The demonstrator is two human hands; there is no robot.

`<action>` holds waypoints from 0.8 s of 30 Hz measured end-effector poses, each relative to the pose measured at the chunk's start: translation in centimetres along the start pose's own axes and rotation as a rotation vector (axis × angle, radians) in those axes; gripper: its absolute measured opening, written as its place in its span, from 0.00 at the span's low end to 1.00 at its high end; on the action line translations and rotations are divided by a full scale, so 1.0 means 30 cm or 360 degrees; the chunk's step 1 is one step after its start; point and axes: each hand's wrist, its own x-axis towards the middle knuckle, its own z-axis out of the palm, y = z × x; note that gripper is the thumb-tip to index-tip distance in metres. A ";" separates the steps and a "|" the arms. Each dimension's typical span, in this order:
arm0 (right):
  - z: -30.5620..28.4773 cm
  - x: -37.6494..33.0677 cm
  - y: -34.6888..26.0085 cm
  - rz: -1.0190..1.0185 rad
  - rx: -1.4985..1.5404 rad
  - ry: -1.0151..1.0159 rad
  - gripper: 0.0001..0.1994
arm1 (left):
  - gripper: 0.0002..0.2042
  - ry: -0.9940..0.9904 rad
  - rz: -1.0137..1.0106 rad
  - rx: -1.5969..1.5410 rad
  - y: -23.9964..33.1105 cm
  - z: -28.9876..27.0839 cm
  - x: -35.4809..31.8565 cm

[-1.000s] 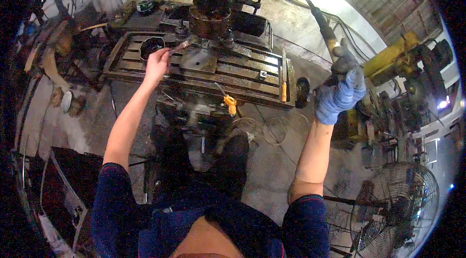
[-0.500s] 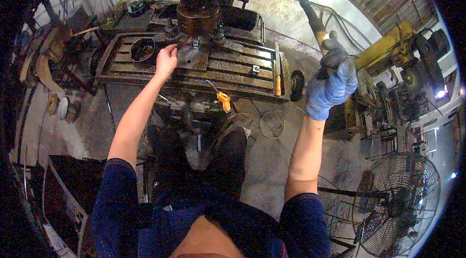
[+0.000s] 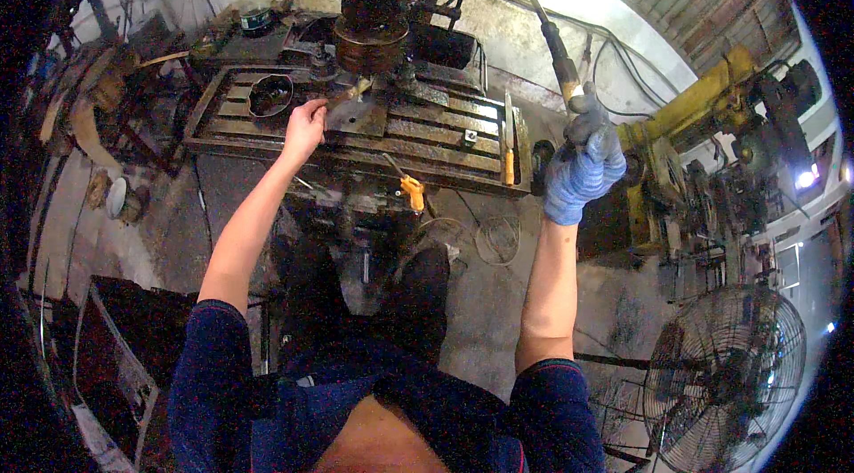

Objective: The person adjusts metal parts on a milling machine table and uses a screwdriver to tighten components. They rotate a long handle to move the machine table and reach into a box of small parts.

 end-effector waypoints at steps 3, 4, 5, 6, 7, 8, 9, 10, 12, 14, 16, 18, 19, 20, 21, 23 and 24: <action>0.002 -0.010 -0.002 0.0016 0.0000 0.0035 0.17 | 0.13 -0.0115 -0.0058 -0.0223 0.035 -0.021 -0.045; 0.004 -0.017 0.000 0.0026 0.0008 0.0038 0.17 | 0.13 -0.0126 -0.0035 -0.0192 0.043 -0.030 -0.057; 0.004 -0.023 0.003 0.0035 0.0014 0.0042 0.17 | 0.14 -0.0138 -0.0012 -0.0161 0.047 -0.038 -0.065; 0.002 -0.031 0.008 0.0056 0.0030 0.0046 0.17 | 0.14 -0.0152 0.0011 -0.0130 0.053 -0.044 -0.072; -0.005 -0.036 0.012 0.0076 0.0041 0.0051 0.18 | 0.14 -0.0153 0.0019 -0.0098 0.066 -0.048 -0.077; -0.009 -0.038 0.015 0.0042 0.0027 0.0036 0.18 | 0.14 -0.0152 0.0026 -0.0127 0.068 -0.047 -0.080; -0.013 -0.040 0.018 0.0009 0.0012 0.0021 0.18 | 0.14 -0.0153 0.0033 -0.0156 0.069 -0.043 -0.084; -0.010 -0.039 0.024 -0.0078 -0.0020 -0.0007 0.18 | 0.14 -0.0152 0.0043 -0.0179 0.069 -0.046 -0.086; -0.013 -0.031 0.036 -0.0180 -0.0026 -0.0069 0.19 | 0.14 -0.0115 0.0084 -0.0198 0.038 -0.036 -0.087; -0.020 -0.027 0.033 -0.0209 0.0016 -0.0099 0.19 | 0.14 -0.0106 0.0099 -0.0206 0.028 -0.031 -0.086; -0.010 -0.013 0.013 -0.0127 -0.0063 -0.0081 0.21 | 0.13 -0.0101 0.0071 -0.0208 0.021 -0.033 -0.096; -0.022 0.031 -0.002 -0.0226 -0.0088 -0.0176 0.22 | 0.12 -0.0125 0.0057 -0.0262 0.039 -0.039 -0.101; -0.012 0.037 0.007 -0.0199 -0.0022 -0.0120 0.22 | 0.12 -0.0131 0.0069 -0.0279 0.018 -0.046 -0.100; -0.023 0.033 0.004 -0.0121 -0.0082 -0.0094 0.21 | 0.12 -0.0145 0.0080 -0.0308 0.013 -0.047 -0.101; -0.019 0.036 0.003 -0.0129 -0.0057 -0.0068 0.20 | 0.12 -0.0162 0.0044 -0.0319 0.009 -0.049 -0.097; -0.022 0.036 -0.024 0.0041 -0.0042 0.0040 0.18 | 0.12 -0.0177 -0.0018 -0.0319 0.030 -0.051 -0.098; -0.018 0.040 -0.044 0.0050 -0.0083 0.0054 0.17 | 0.12 -0.0183 -0.0049 -0.0317 0.042 -0.052 -0.097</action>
